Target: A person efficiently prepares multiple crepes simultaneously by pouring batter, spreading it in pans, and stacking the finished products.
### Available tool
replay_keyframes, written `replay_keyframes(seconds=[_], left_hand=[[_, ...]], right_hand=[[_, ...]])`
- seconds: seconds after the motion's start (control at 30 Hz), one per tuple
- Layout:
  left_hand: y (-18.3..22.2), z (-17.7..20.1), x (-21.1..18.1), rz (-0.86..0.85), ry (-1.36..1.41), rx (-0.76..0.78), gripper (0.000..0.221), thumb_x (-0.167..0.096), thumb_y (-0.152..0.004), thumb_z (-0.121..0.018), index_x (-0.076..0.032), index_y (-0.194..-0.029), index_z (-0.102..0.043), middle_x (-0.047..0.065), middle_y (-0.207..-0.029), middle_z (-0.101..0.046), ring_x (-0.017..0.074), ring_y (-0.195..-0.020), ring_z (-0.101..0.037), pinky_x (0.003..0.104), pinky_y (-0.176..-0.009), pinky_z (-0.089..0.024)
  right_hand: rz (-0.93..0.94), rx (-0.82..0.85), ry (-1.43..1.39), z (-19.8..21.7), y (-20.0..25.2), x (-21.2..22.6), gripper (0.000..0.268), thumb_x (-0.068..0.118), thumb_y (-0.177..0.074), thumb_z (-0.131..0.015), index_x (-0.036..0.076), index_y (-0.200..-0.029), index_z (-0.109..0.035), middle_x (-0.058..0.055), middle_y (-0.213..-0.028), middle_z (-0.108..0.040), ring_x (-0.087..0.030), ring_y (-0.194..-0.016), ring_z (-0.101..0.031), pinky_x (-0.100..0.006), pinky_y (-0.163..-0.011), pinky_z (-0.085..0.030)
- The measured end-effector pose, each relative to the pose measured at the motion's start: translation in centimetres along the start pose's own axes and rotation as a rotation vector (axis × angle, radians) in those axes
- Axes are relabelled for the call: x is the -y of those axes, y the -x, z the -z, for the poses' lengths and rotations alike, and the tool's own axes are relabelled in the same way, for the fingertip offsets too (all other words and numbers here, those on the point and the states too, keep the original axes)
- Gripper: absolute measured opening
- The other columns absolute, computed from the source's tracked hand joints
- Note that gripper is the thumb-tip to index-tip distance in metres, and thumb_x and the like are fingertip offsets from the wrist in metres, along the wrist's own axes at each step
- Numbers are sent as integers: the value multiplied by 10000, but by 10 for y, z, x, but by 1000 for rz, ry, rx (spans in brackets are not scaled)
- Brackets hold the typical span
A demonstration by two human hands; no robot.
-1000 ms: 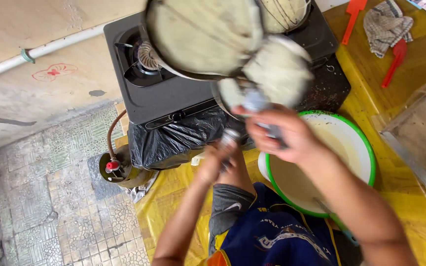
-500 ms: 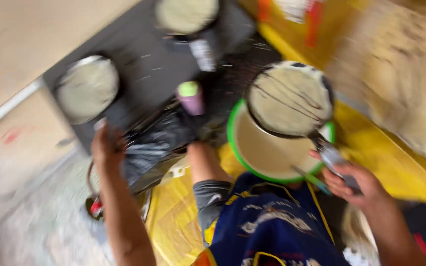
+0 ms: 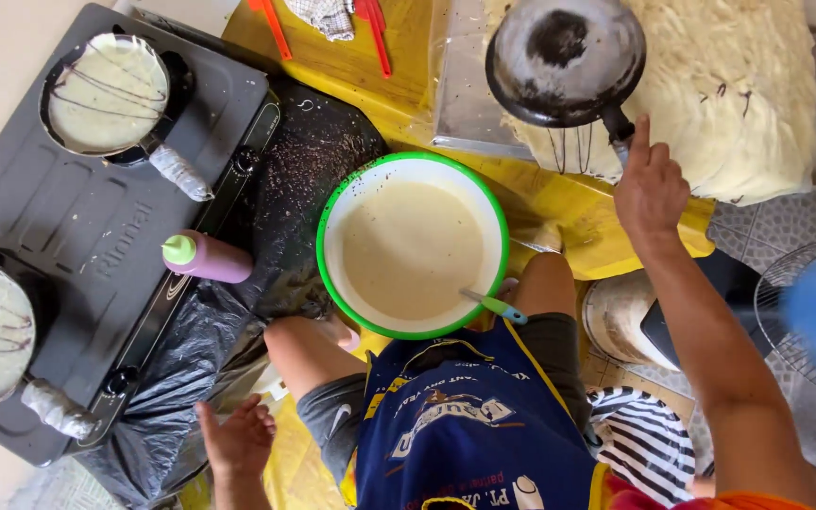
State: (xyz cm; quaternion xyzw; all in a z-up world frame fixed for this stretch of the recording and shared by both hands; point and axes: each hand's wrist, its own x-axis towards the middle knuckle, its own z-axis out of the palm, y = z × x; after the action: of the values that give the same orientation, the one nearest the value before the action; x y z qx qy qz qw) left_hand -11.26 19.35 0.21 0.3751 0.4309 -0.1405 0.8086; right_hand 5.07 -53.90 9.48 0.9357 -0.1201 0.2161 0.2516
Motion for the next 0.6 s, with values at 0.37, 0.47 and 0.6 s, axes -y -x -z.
replay_keyframes(seconds=[0.37,0.47,0.6], left_hand=[[35,-95,7,-121,-220,15,746,-695,-1111,-316,-31,-1103,-657,129,-761,-660,277,-640,-631,346,-603,-494],[32,-152,29,-242,-383,39,690,-625,-1058,-419,8,-1249,-615,160,-841,-659,287,-655,-657,353,-628,-532],[53,-231,54,-543,-582,301,547,-355,-1000,-607,-33,-1441,-572,259,-1087,-724,359,-901,-745,442,-840,-594]], right_hand=[[8,-32,-76,-3,-25,2,884,132,-875,-832,95,-1629,-373,-49,-1018,-572,-183,-674,-538,-293,-442,-426],[-14,-75,-572,53,-37,45,764,89,-905,-838,13,-1548,-433,-211,-1022,-646,-406,-760,-644,-493,-586,-520],[-245,263,-1698,130,-5,146,158,129,-923,-788,28,-968,-675,-123,-618,-605,-244,-439,-604,-359,-374,-461]])
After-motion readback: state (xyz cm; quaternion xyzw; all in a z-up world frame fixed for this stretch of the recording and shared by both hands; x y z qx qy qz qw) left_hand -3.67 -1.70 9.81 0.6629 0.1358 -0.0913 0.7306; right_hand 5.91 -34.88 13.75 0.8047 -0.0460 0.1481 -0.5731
